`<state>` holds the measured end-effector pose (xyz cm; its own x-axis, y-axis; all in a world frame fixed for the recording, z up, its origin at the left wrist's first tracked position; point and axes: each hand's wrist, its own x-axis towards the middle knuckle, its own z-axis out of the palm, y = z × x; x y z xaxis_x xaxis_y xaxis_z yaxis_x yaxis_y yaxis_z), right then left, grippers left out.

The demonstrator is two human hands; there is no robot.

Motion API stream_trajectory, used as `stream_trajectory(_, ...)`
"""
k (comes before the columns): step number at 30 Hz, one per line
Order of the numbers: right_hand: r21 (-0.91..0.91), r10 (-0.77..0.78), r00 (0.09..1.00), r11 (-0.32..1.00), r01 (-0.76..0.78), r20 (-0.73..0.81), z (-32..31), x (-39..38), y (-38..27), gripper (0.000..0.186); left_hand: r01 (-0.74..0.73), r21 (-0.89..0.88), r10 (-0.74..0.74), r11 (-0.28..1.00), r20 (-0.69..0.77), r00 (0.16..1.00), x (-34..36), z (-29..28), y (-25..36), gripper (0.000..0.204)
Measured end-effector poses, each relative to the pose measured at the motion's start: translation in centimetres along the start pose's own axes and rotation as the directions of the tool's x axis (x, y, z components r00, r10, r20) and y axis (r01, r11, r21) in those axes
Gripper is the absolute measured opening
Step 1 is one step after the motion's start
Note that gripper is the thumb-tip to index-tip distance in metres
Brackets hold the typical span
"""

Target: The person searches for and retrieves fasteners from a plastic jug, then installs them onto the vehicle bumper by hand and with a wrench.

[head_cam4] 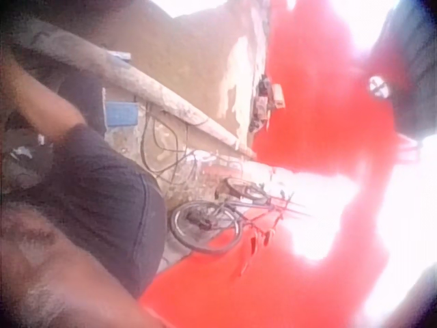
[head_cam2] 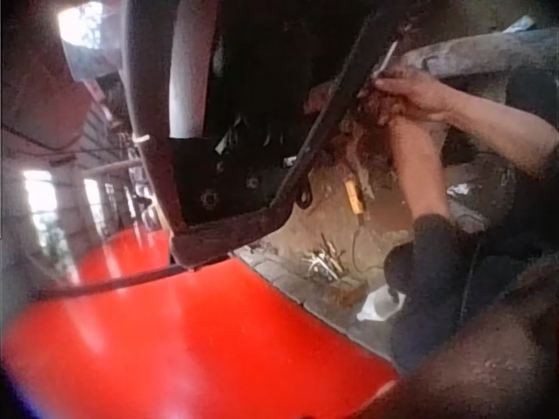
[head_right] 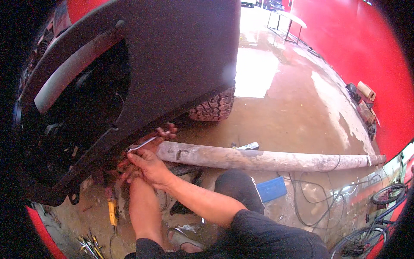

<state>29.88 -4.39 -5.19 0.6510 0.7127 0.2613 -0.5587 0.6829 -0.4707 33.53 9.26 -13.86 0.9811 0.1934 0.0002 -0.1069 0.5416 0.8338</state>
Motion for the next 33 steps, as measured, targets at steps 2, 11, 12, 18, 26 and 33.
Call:
stream_trajectory(2, -0.009, -0.010, 1.000, 1.000, 0.010, -0.014, 0.3, 0.0, -0.2, 0.026, -0.016, 0.080, 0.017, 0.997, -0.019, 1.000, -0.6, -0.2, 1.8, 0.035)
stream_trajectory(11, -0.263, 0.035, 0.992, 0.963, -0.065, -0.118, 0.0, 0.1, -1.5, 0.027, -0.442, 0.485, 0.531, 0.754, -0.055, 0.846, -14.5, -0.2, 10.1, 0.033)
stream_trajectory(12, -0.320, 0.016, 0.991, 0.946, -0.057, -0.131, -0.2, 0.2, -1.4, 0.025, -0.550, 0.481, 0.595, 0.682, 0.073, 0.801, -16.3, 1.0, 10.4, 0.045)
stream_trajectory(18, -0.394, -0.061, 0.994, 0.919, 0.022, -0.086, -0.7, 0.7, -0.7, 0.027, -0.513, 0.803, 0.191, 0.302, 0.477, 0.858, -15.3, 16.6, 6.4, 0.048)
stream_trajectory(26, -0.369, -0.051, 0.983, 0.929, -0.017, -0.174, -0.3, 0.2, -1.2, 0.026, -0.472, 0.671, 0.431, 0.572, 0.244, 0.869, -16.3, 9.7, 8.0, 0.038)
stream_trajectory(33, -0.279, 0.007, 0.974, 0.958, -0.072, -0.226, 0.7, 0.0, -0.9, 0.026, -0.015, 0.225, 0.044, 0.974, -0.122, 0.992, -5.3, 2.5, 1.9, 0.033)
